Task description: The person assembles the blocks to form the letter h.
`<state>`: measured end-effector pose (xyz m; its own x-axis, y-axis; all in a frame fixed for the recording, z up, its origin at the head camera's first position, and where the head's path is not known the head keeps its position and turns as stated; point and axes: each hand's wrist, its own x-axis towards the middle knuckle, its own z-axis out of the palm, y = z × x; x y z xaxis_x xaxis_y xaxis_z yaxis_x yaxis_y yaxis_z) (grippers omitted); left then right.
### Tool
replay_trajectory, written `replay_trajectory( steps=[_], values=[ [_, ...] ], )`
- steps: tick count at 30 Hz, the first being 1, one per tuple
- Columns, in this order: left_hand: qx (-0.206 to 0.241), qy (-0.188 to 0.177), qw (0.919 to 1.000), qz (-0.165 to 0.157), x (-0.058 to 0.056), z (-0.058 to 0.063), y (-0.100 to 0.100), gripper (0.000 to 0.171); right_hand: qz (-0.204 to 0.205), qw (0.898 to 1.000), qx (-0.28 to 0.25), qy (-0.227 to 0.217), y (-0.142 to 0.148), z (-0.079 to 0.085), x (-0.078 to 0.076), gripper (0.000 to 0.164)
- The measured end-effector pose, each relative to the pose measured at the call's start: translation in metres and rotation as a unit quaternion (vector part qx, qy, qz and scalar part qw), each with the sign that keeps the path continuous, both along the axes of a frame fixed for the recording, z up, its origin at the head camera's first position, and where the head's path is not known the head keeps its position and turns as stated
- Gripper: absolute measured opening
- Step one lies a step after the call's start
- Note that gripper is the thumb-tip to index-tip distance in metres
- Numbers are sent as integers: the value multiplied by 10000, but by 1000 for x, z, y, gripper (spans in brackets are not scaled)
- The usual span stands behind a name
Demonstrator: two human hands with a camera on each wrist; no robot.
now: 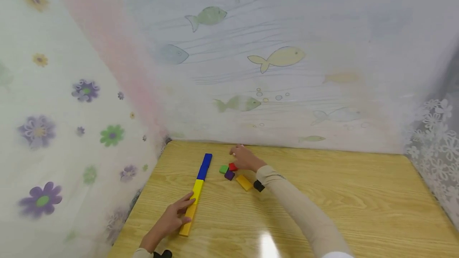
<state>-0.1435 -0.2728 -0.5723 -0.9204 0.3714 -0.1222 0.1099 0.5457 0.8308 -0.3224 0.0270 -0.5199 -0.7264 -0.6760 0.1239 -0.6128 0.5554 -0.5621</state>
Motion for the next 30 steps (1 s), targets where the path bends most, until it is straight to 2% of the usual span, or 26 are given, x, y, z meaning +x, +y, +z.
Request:
replay_trajectory(
  steps=[6,9,15,17,20,26,30],
  values=[
    [70,-46,10000,19,0,2,-1,59,111,9986,-459,231,9,-5,4,27],
    [67,28,10000,7,0,1,-1,59,74,9990,-309,326,13,-7,9,24],
    [94,22,10000,9,-1,2,-1,59,5,10000,16,-54,20,-9,20,33],
    [75,39,10000,21,-1,2,-1,59,-56,10000,17,-34,20,-11,23,36],
    [40,94,9999,41,-1,3,-1,58,-337,9994,-53,34,19,-19,23,36],
    [-62,199,9998,70,0,2,0,58,-1136,9903,173,778,11,-50,18,18],
    [-65,187,9998,43,1,0,1,58,-1565,9852,149,676,9,-57,18,13]
  ],
)
